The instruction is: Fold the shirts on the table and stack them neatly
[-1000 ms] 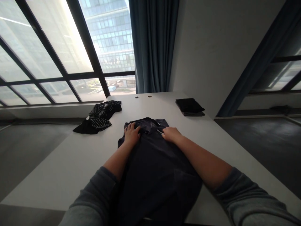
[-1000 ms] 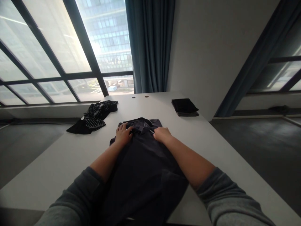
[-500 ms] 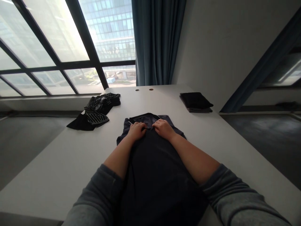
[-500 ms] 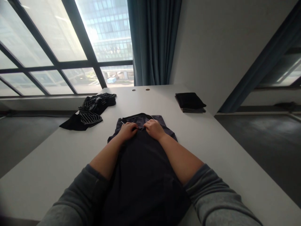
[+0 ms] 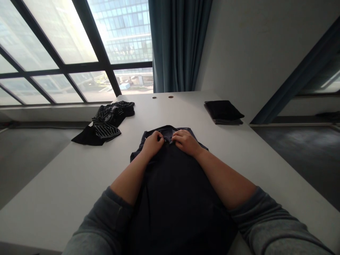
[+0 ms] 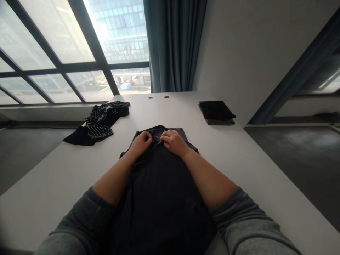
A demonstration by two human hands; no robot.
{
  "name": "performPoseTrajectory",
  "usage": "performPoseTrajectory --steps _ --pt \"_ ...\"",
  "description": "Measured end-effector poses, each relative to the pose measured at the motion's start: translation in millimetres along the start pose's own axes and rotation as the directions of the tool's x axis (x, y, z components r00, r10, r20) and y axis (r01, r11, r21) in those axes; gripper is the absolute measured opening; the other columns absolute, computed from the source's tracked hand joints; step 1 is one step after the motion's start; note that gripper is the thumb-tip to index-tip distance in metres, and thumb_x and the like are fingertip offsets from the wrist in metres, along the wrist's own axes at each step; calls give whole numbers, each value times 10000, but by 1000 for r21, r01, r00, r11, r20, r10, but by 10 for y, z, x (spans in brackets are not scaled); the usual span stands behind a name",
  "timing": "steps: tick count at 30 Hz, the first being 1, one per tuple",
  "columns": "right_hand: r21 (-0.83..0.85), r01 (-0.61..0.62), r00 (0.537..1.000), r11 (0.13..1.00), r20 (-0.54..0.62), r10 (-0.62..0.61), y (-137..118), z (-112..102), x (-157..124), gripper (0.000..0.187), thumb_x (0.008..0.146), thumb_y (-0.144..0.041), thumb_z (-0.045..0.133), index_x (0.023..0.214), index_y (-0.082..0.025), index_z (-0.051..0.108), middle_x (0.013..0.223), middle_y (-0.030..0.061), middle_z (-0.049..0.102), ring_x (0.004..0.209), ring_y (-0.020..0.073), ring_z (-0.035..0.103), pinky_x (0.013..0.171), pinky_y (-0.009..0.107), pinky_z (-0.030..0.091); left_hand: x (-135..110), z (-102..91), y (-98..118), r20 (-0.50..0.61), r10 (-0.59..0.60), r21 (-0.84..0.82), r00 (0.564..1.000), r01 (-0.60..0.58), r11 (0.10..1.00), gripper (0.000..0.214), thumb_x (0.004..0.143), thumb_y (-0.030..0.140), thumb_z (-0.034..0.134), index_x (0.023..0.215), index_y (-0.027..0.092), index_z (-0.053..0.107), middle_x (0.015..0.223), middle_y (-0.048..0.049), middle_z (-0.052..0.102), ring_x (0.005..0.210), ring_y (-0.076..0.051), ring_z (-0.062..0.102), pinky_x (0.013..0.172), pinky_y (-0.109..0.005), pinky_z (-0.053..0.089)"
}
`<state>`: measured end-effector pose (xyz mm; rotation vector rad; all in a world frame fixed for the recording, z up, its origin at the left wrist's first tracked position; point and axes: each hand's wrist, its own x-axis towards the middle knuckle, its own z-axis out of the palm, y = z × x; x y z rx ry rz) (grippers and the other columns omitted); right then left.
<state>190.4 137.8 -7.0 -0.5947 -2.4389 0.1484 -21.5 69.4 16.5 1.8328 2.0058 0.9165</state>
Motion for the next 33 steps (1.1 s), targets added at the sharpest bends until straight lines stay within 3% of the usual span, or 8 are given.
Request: performPoseTrajectory --steps 4,9,16,20,24,28,33 --pt "-26 99 995 995 12 -98 -28 4 9 237 960 -137 557 1022 -234 764 1089 94 698 1065 259 616 1043 458 451 4 100 -59 -73 -95 -67 993 90 994 99 911 260 661 974 217 599 1017 -58 734 990 -240 684 863 -347 490" --pt "43 186 981 982 49 -188 -78 73 22 241 985 -173 537 1018 -232 768 1067 88 723 1015 232 652 990 423 505 -41 249 -50 -42 -92 -107 995 87 990 149 897 262 705 970 220 582 977 -50 726 966 -240 686 830 -342 484" --pt "207 58 998 977 -17 -56 -75 171 -6 161 932 -164 598 981 -215 742 1022 72 737 981 213 684 938 370 556 -28 322 -60 -9 -114 -214 993 110 971 134 901 287 690 875 196 596 855 -22 690 820 -185 649 744 -299 464" --pt "242 -24 997 970 -64 41 -74 179 -24 149 907 -146 597 965 -205 720 961 55 735 927 199 690 906 344 554 -55 285 -70 41 30 -286 999 -18 958 96 905 281 637 852 202 632 836 -2 694 777 -159 626 717 -276 456" --pt "277 -65 983 959 -145 109 -64 171 -30 165 892 -147 593 976 -192 728 972 66 731 931 202 693 901 344 553 -115 258 -54 57 178 -251 982 -159 955 143 855 333 708 935 216 689 915 -2 727 795 -163 629 755 -285 476" --pt "323 -73 985 944 -124 119 -47 169 -21 159 877 -148 610 938 -209 743 978 52 749 928 200 705 898 349 557 -139 265 -51 34 157 -185 987 -148 972 129 825 282 709 934 215 696 869 3 716 751 -162 616 723 -288 468" --pt "363 -104 988 926 -72 139 -38 152 -24 193 863 -134 617 957 -209 768 987 40 773 922 187 719 877 316 562 -97 301 -118 30 142 -256 989 -130 958 61 791 203 663 851 206 677 853 14 703 700 -137 567 678 -270 431"
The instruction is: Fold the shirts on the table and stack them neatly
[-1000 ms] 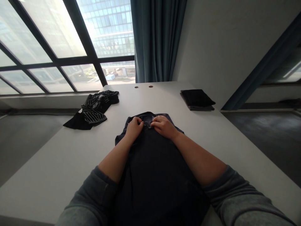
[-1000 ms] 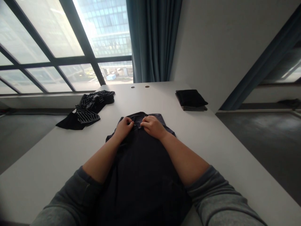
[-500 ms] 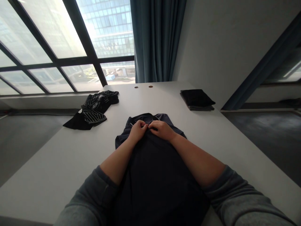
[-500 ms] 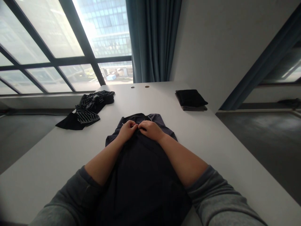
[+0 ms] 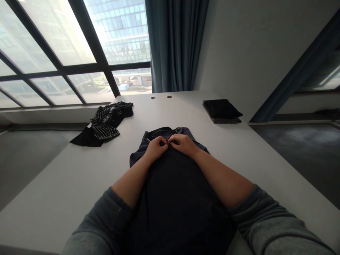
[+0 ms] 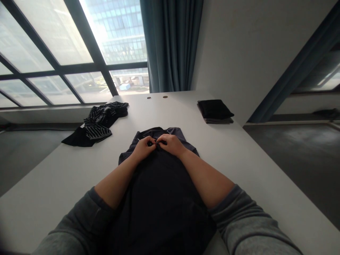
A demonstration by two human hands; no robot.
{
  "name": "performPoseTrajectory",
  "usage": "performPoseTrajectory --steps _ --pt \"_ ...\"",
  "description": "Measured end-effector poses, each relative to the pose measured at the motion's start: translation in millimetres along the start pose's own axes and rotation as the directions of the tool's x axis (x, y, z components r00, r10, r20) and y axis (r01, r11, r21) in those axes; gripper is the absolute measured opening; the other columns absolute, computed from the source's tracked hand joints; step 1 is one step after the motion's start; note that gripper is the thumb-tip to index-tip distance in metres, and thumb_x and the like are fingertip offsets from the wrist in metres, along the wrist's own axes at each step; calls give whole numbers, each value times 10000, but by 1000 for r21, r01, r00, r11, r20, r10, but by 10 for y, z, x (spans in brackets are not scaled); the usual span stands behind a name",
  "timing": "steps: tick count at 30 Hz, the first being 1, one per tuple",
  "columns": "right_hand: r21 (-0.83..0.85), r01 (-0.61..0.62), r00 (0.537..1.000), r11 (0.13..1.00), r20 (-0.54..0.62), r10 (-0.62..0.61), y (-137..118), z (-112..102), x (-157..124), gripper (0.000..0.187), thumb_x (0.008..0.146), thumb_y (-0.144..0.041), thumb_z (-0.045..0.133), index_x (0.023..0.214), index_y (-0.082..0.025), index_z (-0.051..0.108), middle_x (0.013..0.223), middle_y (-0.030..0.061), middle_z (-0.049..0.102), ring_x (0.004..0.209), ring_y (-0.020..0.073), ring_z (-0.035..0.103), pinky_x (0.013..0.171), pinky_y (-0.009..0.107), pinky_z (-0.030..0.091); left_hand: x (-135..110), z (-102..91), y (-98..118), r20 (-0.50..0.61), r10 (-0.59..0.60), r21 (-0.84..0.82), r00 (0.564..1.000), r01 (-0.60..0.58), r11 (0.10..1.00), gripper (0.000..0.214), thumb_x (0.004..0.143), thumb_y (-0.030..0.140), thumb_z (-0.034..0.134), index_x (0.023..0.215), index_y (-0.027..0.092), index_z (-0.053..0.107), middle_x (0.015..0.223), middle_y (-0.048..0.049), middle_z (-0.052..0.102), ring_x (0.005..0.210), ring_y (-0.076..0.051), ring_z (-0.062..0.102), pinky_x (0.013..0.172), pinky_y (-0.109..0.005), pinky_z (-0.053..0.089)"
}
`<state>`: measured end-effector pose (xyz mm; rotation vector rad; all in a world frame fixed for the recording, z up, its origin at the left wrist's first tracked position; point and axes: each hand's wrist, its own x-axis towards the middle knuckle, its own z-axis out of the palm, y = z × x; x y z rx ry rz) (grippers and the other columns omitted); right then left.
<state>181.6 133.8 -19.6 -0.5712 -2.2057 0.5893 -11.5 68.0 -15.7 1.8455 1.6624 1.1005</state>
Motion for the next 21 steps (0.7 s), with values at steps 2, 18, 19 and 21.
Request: performPoseTrajectory --steps 2,18,19,21 --pt "0 -8 1000 1000 11 8 0 -5 -3 240 846 -107 612 996 -205 771 1005 40 776 925 186 720 863 309 563 14 4 -34 1 19 -48 1000 -19 999 35 782 197 659 817 203 659 819 24 682 691 -132 550 664 -265 413" --pt "-97 11 994 995 105 0 36 0 58 180 914 -72 586 993 -177 709 1015 87 741 986 222 685 942 375 537 34 62 -113 -23 39 -200 999 -43 979 75 814 180 657 811 209 588 897 8 680 823 -154 602 749 -277 443" --pt "-99 9 994 995 105 1 30 3 61 175 914 -70 582 989 -174 701 1012 89 735 984 222 680 940 375 535 37 61 -112 -28 36 -214 999 -41 976 87 812 181 663 806 208 581 912 4 681 856 -158 610 781 -282 450" --pt "-102 7 994 995 105 4 21 7 65 169 912 -66 576 983 -174 685 1006 87 721 977 218 669 935 370 530 40 56 -104 -38 21 -223 999 -28 974 117 808 186 677 795 209 562 897 9 666 858 -155 600 796 -282 449"
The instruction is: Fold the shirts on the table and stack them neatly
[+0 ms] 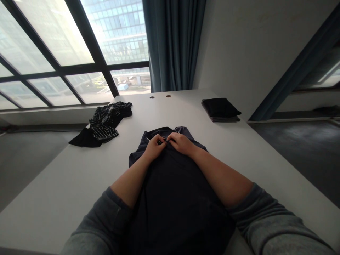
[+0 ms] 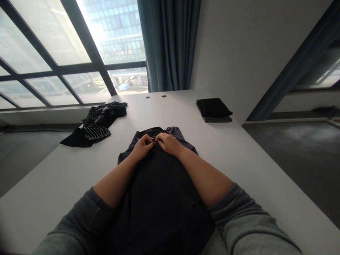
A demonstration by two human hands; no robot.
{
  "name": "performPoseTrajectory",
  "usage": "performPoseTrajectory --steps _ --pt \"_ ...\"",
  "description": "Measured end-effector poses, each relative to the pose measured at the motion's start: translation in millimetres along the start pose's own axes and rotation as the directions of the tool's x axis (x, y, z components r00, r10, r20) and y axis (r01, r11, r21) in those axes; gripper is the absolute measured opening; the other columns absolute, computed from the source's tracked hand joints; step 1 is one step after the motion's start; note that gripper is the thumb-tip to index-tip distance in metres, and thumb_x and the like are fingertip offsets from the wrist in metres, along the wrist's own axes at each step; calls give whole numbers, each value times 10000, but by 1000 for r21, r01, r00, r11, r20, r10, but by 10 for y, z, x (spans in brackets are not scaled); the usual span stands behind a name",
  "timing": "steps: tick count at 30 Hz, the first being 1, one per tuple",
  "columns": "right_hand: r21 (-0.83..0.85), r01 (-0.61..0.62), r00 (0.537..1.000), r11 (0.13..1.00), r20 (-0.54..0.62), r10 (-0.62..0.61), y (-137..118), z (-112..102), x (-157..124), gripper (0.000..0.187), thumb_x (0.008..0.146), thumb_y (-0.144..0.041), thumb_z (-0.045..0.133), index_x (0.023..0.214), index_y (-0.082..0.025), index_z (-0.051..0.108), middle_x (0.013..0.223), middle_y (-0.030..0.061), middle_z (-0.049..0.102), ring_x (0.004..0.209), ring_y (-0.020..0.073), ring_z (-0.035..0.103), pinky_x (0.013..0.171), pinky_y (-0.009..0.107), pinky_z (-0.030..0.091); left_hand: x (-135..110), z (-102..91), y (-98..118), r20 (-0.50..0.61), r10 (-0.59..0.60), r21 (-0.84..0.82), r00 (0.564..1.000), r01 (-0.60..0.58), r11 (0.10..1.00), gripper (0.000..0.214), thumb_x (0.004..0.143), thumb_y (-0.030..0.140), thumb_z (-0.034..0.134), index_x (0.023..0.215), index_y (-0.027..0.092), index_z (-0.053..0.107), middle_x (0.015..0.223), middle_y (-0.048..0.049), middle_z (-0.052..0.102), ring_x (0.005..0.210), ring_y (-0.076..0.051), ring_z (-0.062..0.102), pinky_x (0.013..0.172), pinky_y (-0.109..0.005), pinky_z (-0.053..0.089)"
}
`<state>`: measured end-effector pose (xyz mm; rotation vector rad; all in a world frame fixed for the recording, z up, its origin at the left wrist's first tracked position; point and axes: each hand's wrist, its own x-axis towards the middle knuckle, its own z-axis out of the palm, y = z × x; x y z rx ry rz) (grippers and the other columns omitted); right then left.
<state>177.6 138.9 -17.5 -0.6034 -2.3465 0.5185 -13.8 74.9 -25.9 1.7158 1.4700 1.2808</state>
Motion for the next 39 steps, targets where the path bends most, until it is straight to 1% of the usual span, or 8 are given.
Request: performPoseTrajectory --steps 6,10,14,21,25,30,34,39 --pt "-12 14 1000 1000 -15 -14 -9 3 -7 177 919 -71 549 981 -191 664 1009 79 690 973 214 642 936 365 518 -18 1 31 -9 -13 5 1000 13 1000 136 817 204 687 878 215 566 858 28 640 789 -141 568 741 -274 429" --pt "6 9 1000 1000 19 -9 0 -9 -10 195 887 -56 546 957 -187 672 988 69 693 959 207 643 931 353 508 -43 0 36 25 5 134 1000 -8 991 116 853 231 684 959 225 637 929 16 696 759 -146 579 713 -288 427" --pt "70 -95 994 993 53 92 11 -49 -4 183 853 -66 571 929 -177 695 951 49 711 891 182 645 869 311 496 -47 -47 57 41 28 255 999 -38 966 106 853 240 710 948 229 663 934 12 711 750 -153 587 710 -296 436" --pt "191 -302 951 934 130 281 -4 -85 6 165 837 -123 603 919 -180 735 866 11 732 765 149 635 721 259 463 -51 -126 132 144 126 231 981 -158 960 113 890 309 700 968 229 682 927 14 727 758 -151 619 727 -288 467" --pt "221 -284 958 933 112 265 8 -112 -13 158 864 -176 624 973 -185 739 899 18 739 812 158 664 768 271 491 -55 -116 144 128 130 264 983 -160 951 84 880 288 690 932 224 672 865 21 709 695 -141 591 687 -284 457" --pt "121 -189 981 974 77 181 124 -257 -67 291 806 -103 648 1065 -204 733 999 33 750 931 181 687 883 306 514 -34 -181 86 169 122 248 978 -162 955 219 835 197 661 1051 235 653 1022 0 738 807 -168 647 763 -305 503" --pt "101 -227 974 969 11 227 181 -342 -93 138 886 -199 637 970 -202 747 940 31 754 863 184 681 843 323 517 1 -260 -2 126 136 312 983 -169 935 291 846 163 612 1124 242 642 1057 -27 735 907 -206 674 809 -333 517" --pt "72 -205 979 976 2 205 184 -313 -80 125 927 -217 621 987 -191 727 934 34 742 812 176 651 783 309 497 24 -281 -38 49 82 400 995 -95 911 199 912 272 642 1108 261 673 985 -29 748 850 -221 685 763 -340 519"
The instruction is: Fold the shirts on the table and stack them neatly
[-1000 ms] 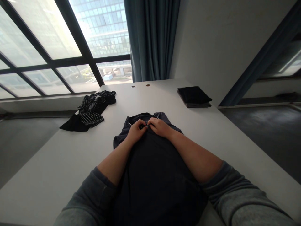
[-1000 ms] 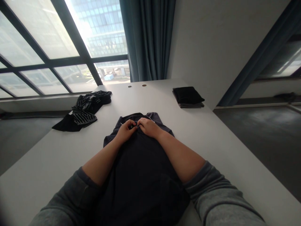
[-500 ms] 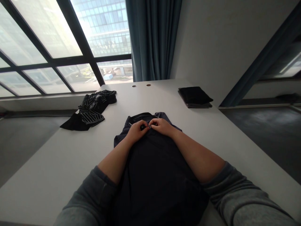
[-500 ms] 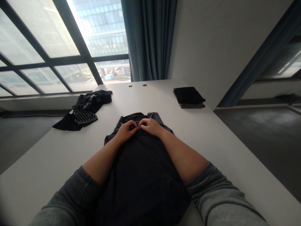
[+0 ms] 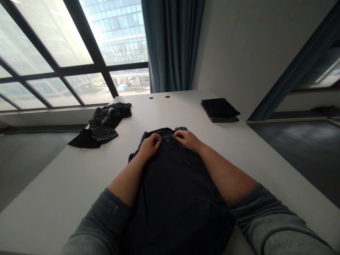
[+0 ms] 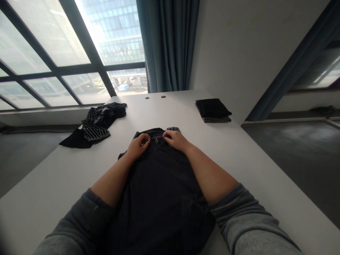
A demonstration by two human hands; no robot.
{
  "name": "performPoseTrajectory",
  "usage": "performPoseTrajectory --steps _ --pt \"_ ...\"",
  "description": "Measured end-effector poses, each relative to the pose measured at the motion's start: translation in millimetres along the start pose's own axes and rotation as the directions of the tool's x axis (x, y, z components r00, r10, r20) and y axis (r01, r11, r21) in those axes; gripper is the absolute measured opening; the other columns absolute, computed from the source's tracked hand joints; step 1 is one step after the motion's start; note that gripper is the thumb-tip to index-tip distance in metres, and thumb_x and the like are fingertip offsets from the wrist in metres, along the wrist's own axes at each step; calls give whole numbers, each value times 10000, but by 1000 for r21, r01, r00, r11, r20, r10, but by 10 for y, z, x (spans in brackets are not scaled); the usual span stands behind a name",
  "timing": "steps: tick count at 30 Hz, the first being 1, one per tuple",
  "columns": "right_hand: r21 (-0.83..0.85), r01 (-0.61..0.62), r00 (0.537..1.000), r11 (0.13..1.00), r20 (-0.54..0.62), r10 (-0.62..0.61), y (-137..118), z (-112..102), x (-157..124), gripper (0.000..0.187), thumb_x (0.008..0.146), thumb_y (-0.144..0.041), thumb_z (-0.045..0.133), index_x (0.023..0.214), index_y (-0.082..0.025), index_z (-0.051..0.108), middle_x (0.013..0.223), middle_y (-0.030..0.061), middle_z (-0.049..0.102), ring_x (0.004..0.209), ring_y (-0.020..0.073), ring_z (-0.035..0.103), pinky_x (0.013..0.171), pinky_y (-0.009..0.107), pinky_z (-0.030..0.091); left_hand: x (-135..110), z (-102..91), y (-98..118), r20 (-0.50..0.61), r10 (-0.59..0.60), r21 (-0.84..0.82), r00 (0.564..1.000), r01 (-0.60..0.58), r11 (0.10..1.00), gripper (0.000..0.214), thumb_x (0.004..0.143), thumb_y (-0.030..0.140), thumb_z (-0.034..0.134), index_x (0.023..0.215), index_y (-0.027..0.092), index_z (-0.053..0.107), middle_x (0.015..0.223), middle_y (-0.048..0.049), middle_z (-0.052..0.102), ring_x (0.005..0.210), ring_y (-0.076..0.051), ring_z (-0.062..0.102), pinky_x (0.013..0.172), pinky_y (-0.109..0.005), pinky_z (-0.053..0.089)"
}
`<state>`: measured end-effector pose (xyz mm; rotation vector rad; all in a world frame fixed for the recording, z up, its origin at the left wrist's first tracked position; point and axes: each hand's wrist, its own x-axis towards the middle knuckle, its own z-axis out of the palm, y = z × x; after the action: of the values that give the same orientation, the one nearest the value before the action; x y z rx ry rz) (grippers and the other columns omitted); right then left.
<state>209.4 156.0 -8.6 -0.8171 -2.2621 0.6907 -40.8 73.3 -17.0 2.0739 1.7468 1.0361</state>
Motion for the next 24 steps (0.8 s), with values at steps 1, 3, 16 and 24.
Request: performPoseTrajectory --steps 1,3,16,24 --pt "-9 20 1000 1000 9 -20 -10 4 4 122 928 -203 614 989 -191 719 948 37 740 831 178 653 795 311 498 3 3 11 -8 -6 -8 1000 6 1000 194 915 275 648 1106 261 682 996 -30 754 867 -223 692 775 -340 525" --pt "-27 79 997 997 17 -78 -52 -3 11 120 929 -173 600 988 -194 703 985 47 734 895 189 659 846 323 502 12 9 45 -27 -4 -29 1000 3 1000 186 925 262 649 1103 255 704 1050 -38 765 948 -231 705 841 -346 537" --pt "-126 359 933 925 40 -357 -392 122 19 152 1001 -166 533 993 -215 677 1044 82 690 987 221 653 923 366 525 1 56 333 -56 63 -60 996 -66 996 129 931 189 642 978 232 754 1007 -29 772 938 -206 703 865 -325 540" --pt "-99 244 969 965 52 -240 -223 211 6 131 935 -120 615 964 -199 716 998 60 748 945 204 696 908 339 534 -6 90 183 117 105 42 988 -111 993 156 908 218 645 1021 243 749 1042 -52 733 946 -226 687 839 -348 540"
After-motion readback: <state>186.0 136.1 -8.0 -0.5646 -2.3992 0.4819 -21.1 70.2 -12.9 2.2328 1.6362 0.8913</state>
